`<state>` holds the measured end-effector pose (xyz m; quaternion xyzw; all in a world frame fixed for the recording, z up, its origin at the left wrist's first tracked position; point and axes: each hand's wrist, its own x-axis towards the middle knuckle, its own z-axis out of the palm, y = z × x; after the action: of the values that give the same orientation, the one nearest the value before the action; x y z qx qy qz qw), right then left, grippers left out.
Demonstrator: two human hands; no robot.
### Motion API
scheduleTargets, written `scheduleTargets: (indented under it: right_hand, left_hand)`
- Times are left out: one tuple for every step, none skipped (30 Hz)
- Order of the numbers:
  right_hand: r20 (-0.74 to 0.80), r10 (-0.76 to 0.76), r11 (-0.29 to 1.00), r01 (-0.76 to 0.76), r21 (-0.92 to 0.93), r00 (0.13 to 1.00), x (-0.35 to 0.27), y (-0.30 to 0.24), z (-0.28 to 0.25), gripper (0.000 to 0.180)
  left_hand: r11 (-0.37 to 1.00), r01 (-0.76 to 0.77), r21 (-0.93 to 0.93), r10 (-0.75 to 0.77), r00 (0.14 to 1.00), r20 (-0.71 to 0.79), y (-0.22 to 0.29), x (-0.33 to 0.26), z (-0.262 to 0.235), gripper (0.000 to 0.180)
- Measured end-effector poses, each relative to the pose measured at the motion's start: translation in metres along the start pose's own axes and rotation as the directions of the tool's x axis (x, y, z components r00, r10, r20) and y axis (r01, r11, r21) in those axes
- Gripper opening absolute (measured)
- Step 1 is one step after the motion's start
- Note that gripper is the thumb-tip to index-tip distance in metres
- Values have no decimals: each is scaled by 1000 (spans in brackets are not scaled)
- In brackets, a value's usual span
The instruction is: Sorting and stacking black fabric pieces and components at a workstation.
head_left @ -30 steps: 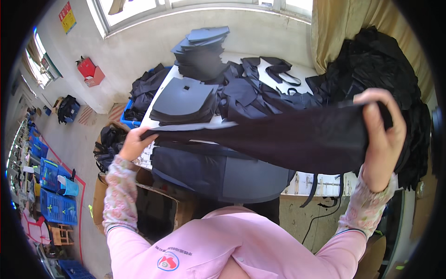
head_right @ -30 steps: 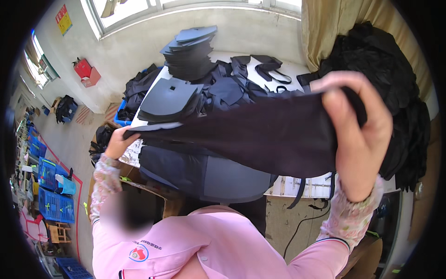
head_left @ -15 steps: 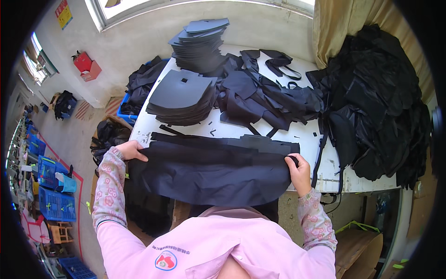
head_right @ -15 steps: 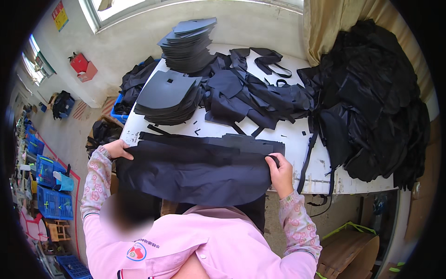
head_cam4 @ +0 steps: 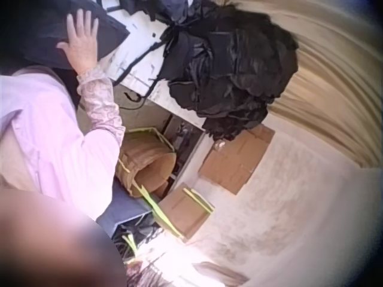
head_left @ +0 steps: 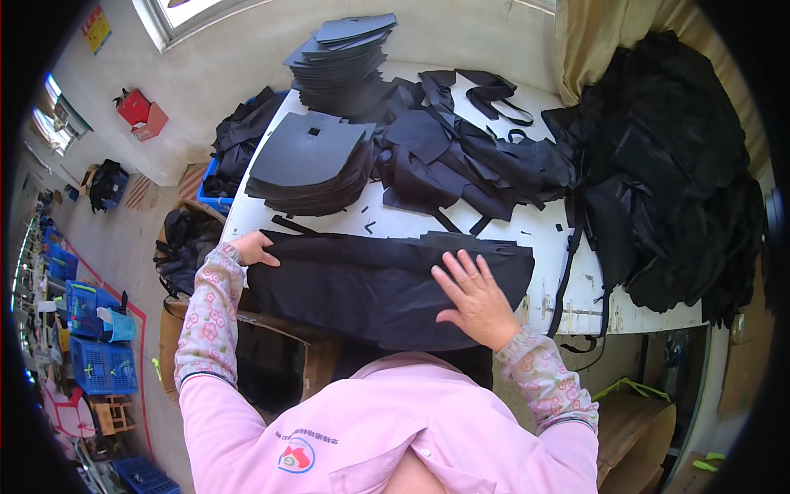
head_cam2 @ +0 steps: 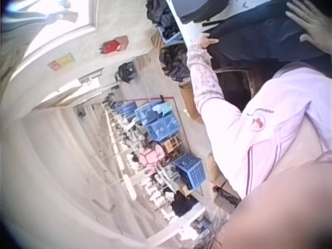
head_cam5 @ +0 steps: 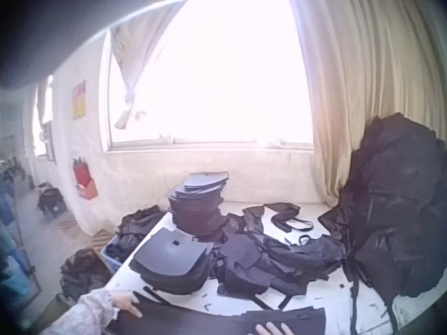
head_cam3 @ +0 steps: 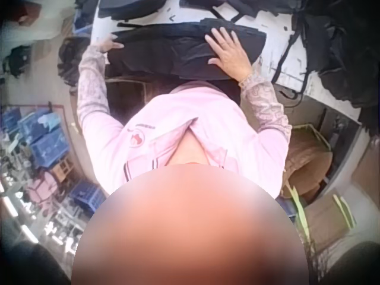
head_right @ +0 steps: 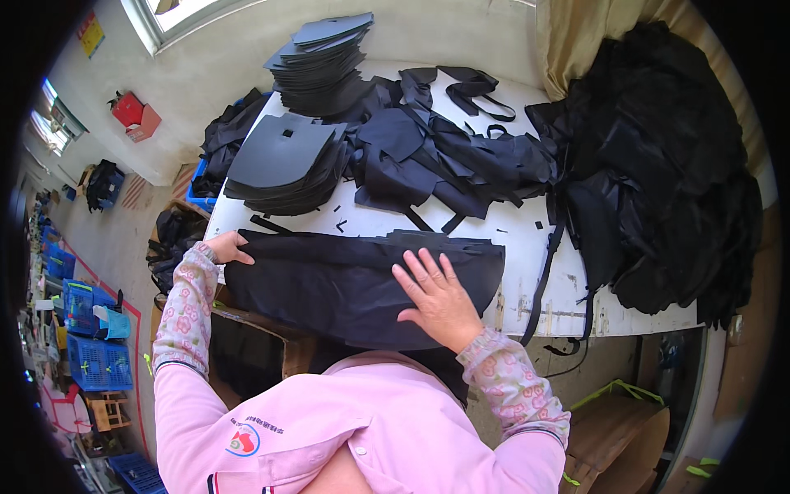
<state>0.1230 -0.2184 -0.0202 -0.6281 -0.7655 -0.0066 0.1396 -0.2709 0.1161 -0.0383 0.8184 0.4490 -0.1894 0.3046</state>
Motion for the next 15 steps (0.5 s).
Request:
scheduleTargets:
  right_hand:
    - [120, -7, 1000, 8, -8, 993, -2, 0, 16, 84]
    - [196, 0, 999, 9, -46, 981, -2, 1, 24, 85]
    - [196, -10, 999, 18, -40, 980, -5, 5, 28, 85]
    - [211, 5, 1000, -1, -19, 977, -7, 9, 32, 85]
    - [231, 24, 1000, -25, 2, 973, -7, 7, 32, 85]
    - [247, 24, 1000, -28, 14, 969, -6, 8, 31, 85]
    - [250, 14, 1000, -20, 22, 968, -4, 7, 31, 85]
    - [271, 16, 999, -26, 31, 962, -3, 8, 29, 85]
    - [293, 14, 999, -28, 43, 956, -1, 9, 26, 84]
    - [290, -7, 997, -14, 70, 957, 2, 12, 21, 83]
    - [286, -24, 997, 1, 78, 958, 13, 11, 10, 83]
    - [196, -38, 982, 0, 190, 980, 25, 11, -7, 82]
    - [105, -36, 955, 4, 297, 994, 37, 12, -24, 82]
    - [-78, -41, 913, 69, 401, 996, 56, 6, -36, 74]
    - [-79, -40, 914, 68, 400, 996, 74, -4, -45, 74]
  left_hand:
    - [998, -11, 62, 11, 1000, 2, -5, 3, 1, 44]
    - [995, -69, 75, 73, 996, -42, -11, 2, 3, 39]
    - [996, -59, 73, 62, 997, -44, -17, 2, 4, 39]
    - [991, 68, -119, -76, 995, -66, -23, 1, 5, 37]
    - [933, 184, -308, -212, 976, -58, -23, -3, 6, 38]
    - [932, 193, -305, -223, 972, -68, -23, -7, 3, 40]
    - [929, 203, -309, -234, 970, -66, -24, -13, -1, 40]
    - [930, 181, -319, -220, 971, -90, -15, -21, -10, 39]
    - [930, 163, -330, -211, 971, -116, -5, -31, -18, 38]
    - [932, 100, -349, -163, 974, -156, 5, -41, -25, 33]
    - [910, -8, -414, -79, 978, -193, 16, -56, -32, 32]
    - [873, -126, -471, 14, 972, -233, 33, -65, -37, 30]
    - [840, -247, -483, 129, 956, -264, 64, -76, -44, 30]
    - [792, -363, -491, 241, 924, -296, 100, -85, -46, 30]
    - [725, -456, -516, 336, 888, -313, 130, -89, -45, 33]
